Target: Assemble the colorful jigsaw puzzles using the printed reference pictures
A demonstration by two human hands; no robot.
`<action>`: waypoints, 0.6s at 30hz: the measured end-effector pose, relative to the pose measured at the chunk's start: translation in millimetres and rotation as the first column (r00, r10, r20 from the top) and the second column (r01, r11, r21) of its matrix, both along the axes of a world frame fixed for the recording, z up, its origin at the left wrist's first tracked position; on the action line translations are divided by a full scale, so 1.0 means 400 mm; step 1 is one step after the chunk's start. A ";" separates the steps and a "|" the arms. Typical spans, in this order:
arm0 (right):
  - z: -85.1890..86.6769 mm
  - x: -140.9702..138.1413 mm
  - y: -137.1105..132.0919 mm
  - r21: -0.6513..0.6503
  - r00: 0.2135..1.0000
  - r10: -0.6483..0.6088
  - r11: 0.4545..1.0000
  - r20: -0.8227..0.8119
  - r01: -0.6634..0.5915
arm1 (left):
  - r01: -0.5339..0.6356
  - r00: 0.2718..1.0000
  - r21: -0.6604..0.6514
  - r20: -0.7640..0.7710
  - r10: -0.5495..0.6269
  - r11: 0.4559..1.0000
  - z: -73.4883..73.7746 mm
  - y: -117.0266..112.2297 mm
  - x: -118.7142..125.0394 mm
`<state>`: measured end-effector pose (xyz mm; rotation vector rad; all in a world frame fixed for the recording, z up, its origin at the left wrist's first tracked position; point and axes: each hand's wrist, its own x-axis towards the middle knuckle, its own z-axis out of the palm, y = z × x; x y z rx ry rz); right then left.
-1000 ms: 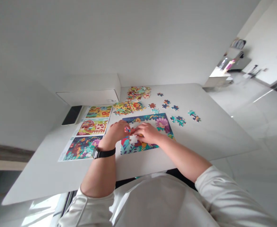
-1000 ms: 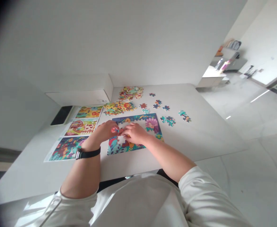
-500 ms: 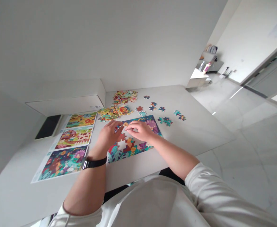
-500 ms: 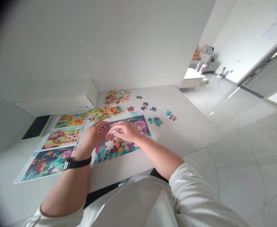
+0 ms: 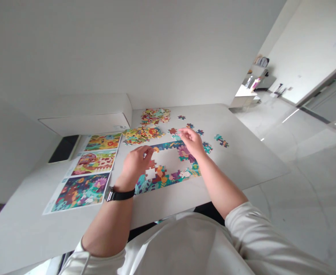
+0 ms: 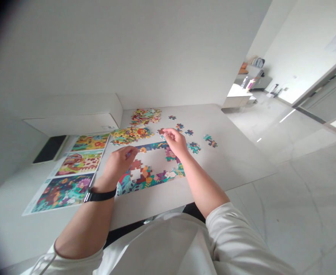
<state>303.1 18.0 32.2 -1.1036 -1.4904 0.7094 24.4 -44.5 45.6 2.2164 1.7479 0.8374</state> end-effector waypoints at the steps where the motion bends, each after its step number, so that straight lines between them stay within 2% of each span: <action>1: 0.003 0.016 0.011 0.016 0.999 -0.038 0.999 -0.037 0.039 | -0.047 0.999 0.012 0.003 0.047 0.999 0.002 0.000 -0.003; 4: 0.019 0.062 0.055 0.030 0.989 -0.143 0.989 -0.027 0.143 | -0.139 0.990 0.008 0.005 0.139 0.990 0.004 0.002 -0.012; 6: 0.032 0.078 0.094 -0.007 0.980 -0.167 0.986 0.109 0.169 | -0.159 0.987 -0.006 0.005 0.159 0.987 0.004 0.004 -0.016; 8: 0.044 0.078 0.140 -0.049 0.945 -0.138 0.986 0.297 0.160 | -0.162 0.987 -0.013 0.011 0.163 0.987 0.004 0.005 -0.018; 10: 0.050 0.062 0.192 -0.099 0.873 -0.068 0.986 0.483 0.131 | -0.170 0.985 -0.017 0.022 0.171 0.985 0.003 0.007 -0.021; 13: 0.044 0.020 0.266 -0.180 0.720 0.049 0.978 0.693 0.107 | -0.188 0.981 -0.019 0.039 0.188 0.982 0.000 0.009 -0.028; 18: 0.009 -0.049 0.352 -0.238 0.487 0.167 0.967 0.858 0.089 | -0.188 0.981 -0.003 0.049 0.188 0.982 -0.005 0.009 -0.041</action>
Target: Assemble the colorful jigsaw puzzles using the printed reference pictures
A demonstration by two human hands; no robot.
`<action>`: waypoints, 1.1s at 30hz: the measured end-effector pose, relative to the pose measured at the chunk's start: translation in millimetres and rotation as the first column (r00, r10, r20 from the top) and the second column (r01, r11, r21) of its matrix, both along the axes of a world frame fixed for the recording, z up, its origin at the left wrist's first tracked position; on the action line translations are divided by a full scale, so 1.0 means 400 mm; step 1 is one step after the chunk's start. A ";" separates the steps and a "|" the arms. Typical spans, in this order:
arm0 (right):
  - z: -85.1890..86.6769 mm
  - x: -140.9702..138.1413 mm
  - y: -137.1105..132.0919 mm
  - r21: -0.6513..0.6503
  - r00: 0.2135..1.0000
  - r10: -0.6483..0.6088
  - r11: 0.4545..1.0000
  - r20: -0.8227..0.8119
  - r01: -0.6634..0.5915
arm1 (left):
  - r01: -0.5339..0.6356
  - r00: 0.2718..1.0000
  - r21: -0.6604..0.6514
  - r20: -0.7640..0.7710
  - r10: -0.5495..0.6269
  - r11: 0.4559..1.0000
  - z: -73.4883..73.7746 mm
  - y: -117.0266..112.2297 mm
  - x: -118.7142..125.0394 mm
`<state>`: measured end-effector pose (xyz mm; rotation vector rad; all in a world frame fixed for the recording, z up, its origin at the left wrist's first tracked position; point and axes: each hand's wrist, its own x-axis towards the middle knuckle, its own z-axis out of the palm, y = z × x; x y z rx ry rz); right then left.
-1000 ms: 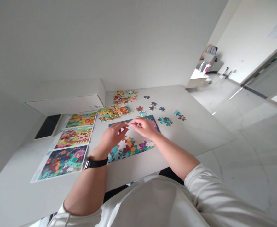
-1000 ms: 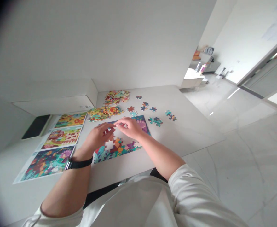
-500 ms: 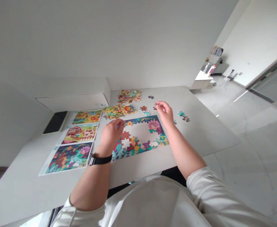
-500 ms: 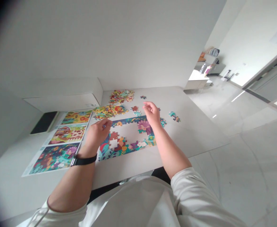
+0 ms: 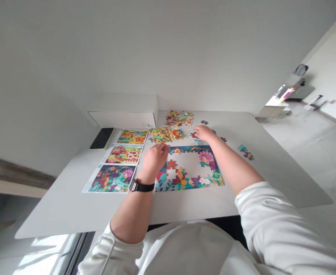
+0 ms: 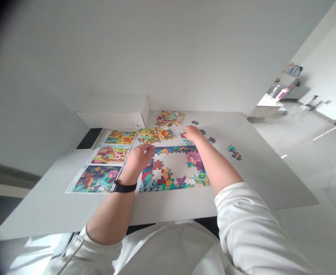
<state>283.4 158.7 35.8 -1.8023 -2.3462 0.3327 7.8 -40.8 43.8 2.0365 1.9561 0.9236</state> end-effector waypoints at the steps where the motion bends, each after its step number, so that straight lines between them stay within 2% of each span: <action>1: -0.006 -0.010 0.012 -0.017 0.999 0.008 1.000 0.034 -0.008 | 0.001 1.000 -0.002 -0.003 -0.001 1.000 0.000 0.000 -0.001; 4: -0.012 -0.028 0.041 -0.058 0.996 0.022 0.998 0.081 -0.017 | 0.000 1.000 -0.009 -0.008 0.000 1.000 -0.001 -0.001 -0.002; 11: 0.010 -0.023 0.073 -0.149 0.995 0.054 0.988 0.080 -0.042 | -0.001 1.000 -0.005 0.013 0.001 1.000 -0.005 0.004 -0.007; 17: 0.028 -0.006 0.072 -0.143 0.999 -0.013 0.990 -0.035 0.008 | -0.010 0.999 -0.005 0.048 0.010 1.000 -0.016 0.011 -0.015; 20: 0.056 0.015 0.053 -0.101 0.975 -0.061 0.994 -0.213 0.040 | -0.012 0.998 -0.020 0.059 0.014 1.000 -0.014 0.013 -0.018; 23: 0.085 0.040 0.005 -0.095 0.872 -0.092 0.994 -0.481 0.053 | -0.010 0.996 -0.020 0.089 0.012 1.000 -0.008 0.014 -0.022; 28: 0.103 0.057 -0.139 -0.088 0.617 -0.039 0.995 -0.786 -0.049 | -0.011 0.975 0.002 0.224 0.010 1.000 0.004 0.015 -0.019; 31: 0.098 0.039 -0.240 -0.083 0.481 -0.035 0.993 -0.876 -0.078 | 0.093 0.924 0.019 0.370 -0.094 0.995 0.009 0.013 -0.005; 33: 0.086 0.014 -0.301 -0.095 0.401 -0.045 0.990 -0.915 -0.105 | 0.181 0.855 0.062 0.483 -0.188 0.981 0.008 0.011 0.008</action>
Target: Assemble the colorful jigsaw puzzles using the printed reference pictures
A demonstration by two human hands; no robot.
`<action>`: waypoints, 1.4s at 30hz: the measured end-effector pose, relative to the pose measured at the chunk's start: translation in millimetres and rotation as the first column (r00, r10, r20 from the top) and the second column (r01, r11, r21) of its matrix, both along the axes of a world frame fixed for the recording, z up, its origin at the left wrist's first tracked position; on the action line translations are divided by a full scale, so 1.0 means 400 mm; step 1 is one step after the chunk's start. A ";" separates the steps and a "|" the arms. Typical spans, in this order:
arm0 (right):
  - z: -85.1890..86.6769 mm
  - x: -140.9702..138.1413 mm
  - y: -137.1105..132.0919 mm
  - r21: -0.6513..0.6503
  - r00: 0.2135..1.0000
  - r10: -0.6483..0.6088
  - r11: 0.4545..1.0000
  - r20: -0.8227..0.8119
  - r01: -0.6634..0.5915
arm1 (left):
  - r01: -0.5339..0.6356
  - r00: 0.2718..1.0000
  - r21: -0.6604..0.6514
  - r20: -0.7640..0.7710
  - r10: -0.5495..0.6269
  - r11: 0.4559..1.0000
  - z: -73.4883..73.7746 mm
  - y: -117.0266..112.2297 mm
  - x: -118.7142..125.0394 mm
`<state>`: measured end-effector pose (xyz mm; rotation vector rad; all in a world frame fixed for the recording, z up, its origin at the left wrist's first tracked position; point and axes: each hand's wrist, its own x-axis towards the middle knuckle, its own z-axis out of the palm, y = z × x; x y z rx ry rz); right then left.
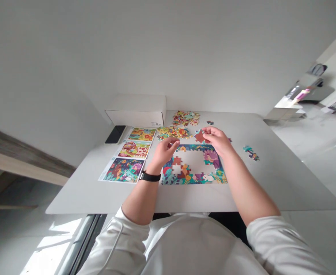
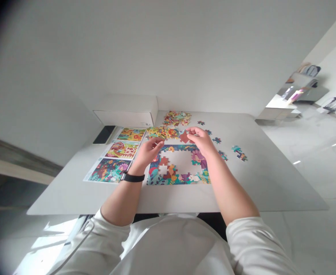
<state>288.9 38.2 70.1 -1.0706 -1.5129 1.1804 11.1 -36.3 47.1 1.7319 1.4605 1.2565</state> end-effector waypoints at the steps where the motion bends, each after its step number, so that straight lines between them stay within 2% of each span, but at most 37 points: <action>1: -0.009 -0.015 -0.027 -0.012 0.999 0.012 1.000 -0.032 -0.013 | 0.038 0.997 0.009 0.065 -0.038 0.999 -0.001 -0.001 0.006; 5: -0.065 -0.070 -0.098 -0.058 0.997 0.029 0.998 -0.065 -0.033 | 0.115 0.962 -0.011 0.249 -0.108 0.993 -0.012 0.001 0.019; 9: -0.123 -0.093 -0.117 -0.114 0.998 0.021 0.993 -0.060 -0.028 | 0.117 0.938 -0.056 0.335 -0.092 0.991 -0.022 -0.003 0.011; 12: -0.143 -0.100 -0.121 -0.153 0.998 0.039 0.987 -0.049 -0.046 | 0.115 0.930 -0.081 0.359 -0.078 0.990 -0.024 -0.013 0.003; 16: -0.146 -0.112 -0.131 -0.159 0.990 0.120 0.979 -0.069 -0.130 | 0.191 0.939 -0.138 0.313 -0.140 0.972 -0.029 -0.019 0.003; 21: -0.144 -0.122 -0.141 -0.122 0.984 0.161 0.978 -0.082 -0.170 | 0.272 0.939 -0.167 0.262 -0.223 0.948 -0.044 -0.011 0.007; 25: -0.145 -0.122 -0.142 -0.100 0.979 0.186 0.976 -0.082 -0.194 | 0.354 0.921 -0.268 0.265 -0.285 0.896 -0.044 -0.014 0.010; 28: -0.143 -0.122 -0.144 -0.088 0.981 0.183 0.978 -0.063 -0.188 | 0.394 0.906 -0.295 0.285 -0.314 0.870 -0.040 -0.017 0.011; 32: -0.136 -0.118 -0.146 -0.087 0.993 0.113 0.990 -0.015 -0.114 | 0.335 0.911 -0.249 0.334 -0.244 0.909 -0.038 -0.014 0.003; 35: -0.135 -0.116 -0.146 -0.098 0.995 0.092 0.991 -0.047 -0.096 | 0.276 0.912 -0.220 0.367 -0.183 0.936 -0.041 -0.012 -0.004; 42: -0.142 -0.118 -0.139 -0.034 0.996 0.073 0.997 -0.045 -0.075 | 0.293 0.922 -0.264 0.331 -0.199 0.919 -0.036 -0.016 -0.002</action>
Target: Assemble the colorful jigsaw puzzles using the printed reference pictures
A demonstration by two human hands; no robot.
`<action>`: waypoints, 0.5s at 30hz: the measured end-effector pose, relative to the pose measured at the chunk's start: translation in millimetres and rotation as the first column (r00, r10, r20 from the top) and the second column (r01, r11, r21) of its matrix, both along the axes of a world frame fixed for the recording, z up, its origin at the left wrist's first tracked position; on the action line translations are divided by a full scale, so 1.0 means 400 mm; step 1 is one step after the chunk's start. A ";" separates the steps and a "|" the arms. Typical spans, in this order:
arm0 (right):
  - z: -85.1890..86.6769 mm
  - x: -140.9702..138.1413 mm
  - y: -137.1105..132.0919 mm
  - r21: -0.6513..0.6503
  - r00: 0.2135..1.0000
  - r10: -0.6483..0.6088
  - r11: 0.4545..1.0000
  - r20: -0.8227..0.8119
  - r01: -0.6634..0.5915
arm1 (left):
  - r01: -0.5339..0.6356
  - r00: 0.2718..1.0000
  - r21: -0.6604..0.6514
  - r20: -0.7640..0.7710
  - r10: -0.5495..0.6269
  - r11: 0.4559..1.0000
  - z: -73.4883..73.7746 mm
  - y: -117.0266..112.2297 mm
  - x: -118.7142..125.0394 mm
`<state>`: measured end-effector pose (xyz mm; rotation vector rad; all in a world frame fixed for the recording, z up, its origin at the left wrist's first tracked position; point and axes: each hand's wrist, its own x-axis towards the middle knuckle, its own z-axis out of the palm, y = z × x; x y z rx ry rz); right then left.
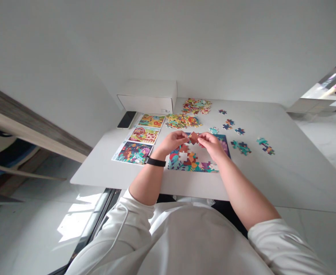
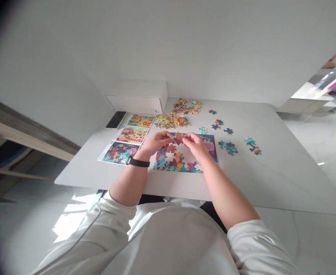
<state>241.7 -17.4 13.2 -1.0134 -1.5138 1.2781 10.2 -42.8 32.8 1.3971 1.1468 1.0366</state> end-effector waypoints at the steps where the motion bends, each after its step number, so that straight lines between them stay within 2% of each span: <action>1: -0.001 0.000 0.001 -0.002 1.000 -0.005 1.000 0.004 0.005 | -0.007 1.000 -0.001 -0.009 0.007 1.000 0.003 0.000 0.000; 5: -0.005 0.001 0.002 -0.006 0.999 0.009 1.000 0.032 -0.009 | -0.053 0.999 0.022 -0.009 0.053 0.998 0.011 0.000 0.001; 9: -0.014 -0.005 0.001 0.021 0.996 0.057 0.998 0.065 -0.059 | -0.035 0.999 0.011 -0.002 0.035 0.999 0.015 -0.002 0.005; 12: -0.019 -0.008 0.000 0.072 0.990 0.094 0.992 0.102 -0.101 | -0.013 1.000 -0.006 -0.004 0.013 1.000 0.016 -0.002 0.004; 15: -0.018 -0.007 -0.006 0.179 0.986 0.054 0.980 0.159 -0.083 | -0.022 1.000 -0.021 0.014 0.022 1.000 0.016 -0.001 -0.002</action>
